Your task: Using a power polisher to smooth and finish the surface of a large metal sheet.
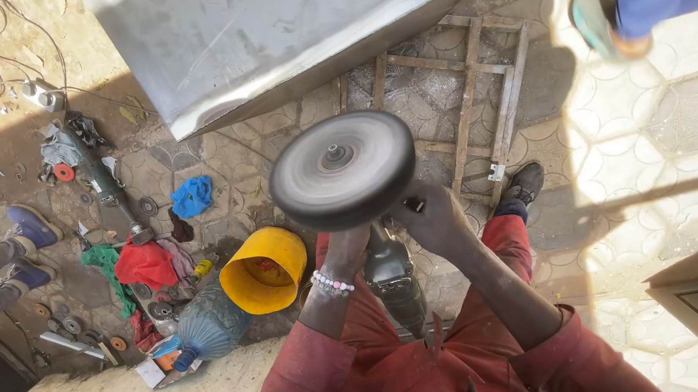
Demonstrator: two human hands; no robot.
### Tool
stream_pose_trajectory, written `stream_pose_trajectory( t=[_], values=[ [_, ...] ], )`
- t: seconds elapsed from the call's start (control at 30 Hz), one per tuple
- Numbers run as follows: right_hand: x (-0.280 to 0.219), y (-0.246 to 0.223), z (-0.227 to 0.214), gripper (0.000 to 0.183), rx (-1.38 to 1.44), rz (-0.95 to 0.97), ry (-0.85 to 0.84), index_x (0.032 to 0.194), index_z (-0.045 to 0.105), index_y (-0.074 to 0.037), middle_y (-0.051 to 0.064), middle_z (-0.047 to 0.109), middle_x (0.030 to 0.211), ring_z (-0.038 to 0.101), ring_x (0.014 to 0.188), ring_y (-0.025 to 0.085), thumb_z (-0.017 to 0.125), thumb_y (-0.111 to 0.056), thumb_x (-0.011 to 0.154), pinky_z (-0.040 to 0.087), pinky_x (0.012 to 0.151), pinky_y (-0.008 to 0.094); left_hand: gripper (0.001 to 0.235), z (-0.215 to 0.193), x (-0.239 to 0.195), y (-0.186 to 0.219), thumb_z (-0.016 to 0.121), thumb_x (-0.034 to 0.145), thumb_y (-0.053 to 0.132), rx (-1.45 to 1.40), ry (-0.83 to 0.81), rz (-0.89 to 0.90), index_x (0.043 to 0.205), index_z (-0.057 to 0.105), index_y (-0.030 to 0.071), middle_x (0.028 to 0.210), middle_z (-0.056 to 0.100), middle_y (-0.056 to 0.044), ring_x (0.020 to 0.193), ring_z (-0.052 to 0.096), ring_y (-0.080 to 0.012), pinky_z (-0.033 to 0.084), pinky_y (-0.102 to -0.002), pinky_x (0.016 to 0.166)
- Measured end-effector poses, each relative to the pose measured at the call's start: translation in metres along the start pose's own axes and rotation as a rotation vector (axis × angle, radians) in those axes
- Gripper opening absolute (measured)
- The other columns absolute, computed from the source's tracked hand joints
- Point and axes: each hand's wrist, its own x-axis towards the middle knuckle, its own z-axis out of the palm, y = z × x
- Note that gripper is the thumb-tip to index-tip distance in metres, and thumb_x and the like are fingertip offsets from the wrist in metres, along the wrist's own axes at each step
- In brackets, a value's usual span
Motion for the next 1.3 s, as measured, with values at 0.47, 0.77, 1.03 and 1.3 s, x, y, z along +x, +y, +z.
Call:
stream_pose_trajectory(
  t=[0.47,0.77,1.03,1.3],
  values=[
    [-0.184,0.141,-0.057,0.102,-0.033,0.116,-0.126,0.166,0.057,-0.011,0.01,0.077,0.156,0.072,0.145,0.028,0.096,-0.067,0.089,0.054,0.12,0.047,0.04,0.072,0.027,0.152,0.1,0.092,0.025,-0.304,0.087,-0.108,0.119,0.08,0.005,0.104,0.078,-0.009,0.062,0.066,-0.0194,0.06,-0.036,0.056],
    [-0.189,0.116,-0.039,0.031,-0.037,0.387,0.181,0.101,0.078,-0.01,0.006,0.077,0.084,0.067,0.081,0.022,0.094,-0.034,0.092,0.058,0.08,0.046,0.057,0.17,0.083,0.16,0.103,0.075,0.031,-0.203,-0.126,-0.218,0.117,0.081,0.0,0.107,0.08,-0.012,0.065,0.064,-0.0195,0.06,-0.038,0.055],
    [-0.161,0.131,-0.1,0.034,-0.068,0.441,0.309,0.088,0.065,-0.009,0.009,0.066,0.078,0.056,0.071,0.025,0.088,-0.034,0.095,0.049,0.069,0.051,0.05,0.276,0.13,0.142,0.098,0.069,0.028,-0.143,-0.14,-0.262,0.104,0.081,-0.003,0.088,0.069,-0.009,0.058,0.059,-0.0224,0.048,-0.041,0.053],
    [-0.146,0.158,-0.133,0.026,-0.063,0.367,0.352,0.089,0.061,-0.01,0.006,0.057,0.077,0.048,0.073,0.022,0.084,-0.023,0.088,0.043,0.067,0.05,0.063,0.325,0.142,0.127,0.097,0.065,0.037,-0.124,-0.21,-0.221,0.114,0.081,0.001,0.112,0.083,-0.012,0.064,0.064,-0.0236,0.053,-0.043,0.058]
  ],
)
